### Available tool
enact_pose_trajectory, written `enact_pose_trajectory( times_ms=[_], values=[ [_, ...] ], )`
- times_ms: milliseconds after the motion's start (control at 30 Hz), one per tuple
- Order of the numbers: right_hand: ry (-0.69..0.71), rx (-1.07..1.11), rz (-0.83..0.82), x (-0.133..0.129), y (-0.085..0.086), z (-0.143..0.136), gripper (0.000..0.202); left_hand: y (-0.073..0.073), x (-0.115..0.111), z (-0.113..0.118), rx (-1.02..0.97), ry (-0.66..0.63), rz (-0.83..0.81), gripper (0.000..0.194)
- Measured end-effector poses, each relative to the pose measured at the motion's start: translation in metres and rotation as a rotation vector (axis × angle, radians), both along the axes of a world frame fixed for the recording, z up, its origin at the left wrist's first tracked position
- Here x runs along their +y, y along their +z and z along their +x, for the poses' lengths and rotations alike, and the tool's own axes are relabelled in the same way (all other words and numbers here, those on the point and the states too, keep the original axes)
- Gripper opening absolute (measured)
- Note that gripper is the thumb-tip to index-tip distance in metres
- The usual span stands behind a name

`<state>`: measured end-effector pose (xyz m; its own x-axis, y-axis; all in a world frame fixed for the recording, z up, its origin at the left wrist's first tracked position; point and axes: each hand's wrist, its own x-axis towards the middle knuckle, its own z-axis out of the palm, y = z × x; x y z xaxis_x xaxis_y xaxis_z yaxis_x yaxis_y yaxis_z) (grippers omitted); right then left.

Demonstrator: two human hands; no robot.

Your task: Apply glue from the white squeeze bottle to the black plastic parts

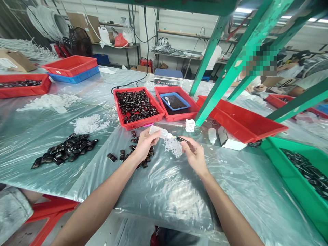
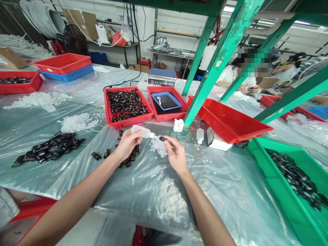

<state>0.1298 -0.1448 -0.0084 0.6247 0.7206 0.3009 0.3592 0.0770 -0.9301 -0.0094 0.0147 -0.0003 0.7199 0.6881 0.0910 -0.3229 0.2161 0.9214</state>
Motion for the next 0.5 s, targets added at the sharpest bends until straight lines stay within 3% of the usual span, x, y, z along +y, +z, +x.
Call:
enact_pose_trajectory(
  times_ms=[200, 500],
  values=[
    [0.087, 0.131, 0.012, 0.001, -0.003, -0.0011, 0.039, 0.0003, 0.0013, -0.0009, 0.031, 0.022, 0.041, 0.037],
    [0.116, 0.159, 0.017, 0.0011, -0.0058, 0.0006, 0.041, -0.0006, 0.0015, -0.0009, 0.087, 0.057, 0.104, 0.044]
  ],
)
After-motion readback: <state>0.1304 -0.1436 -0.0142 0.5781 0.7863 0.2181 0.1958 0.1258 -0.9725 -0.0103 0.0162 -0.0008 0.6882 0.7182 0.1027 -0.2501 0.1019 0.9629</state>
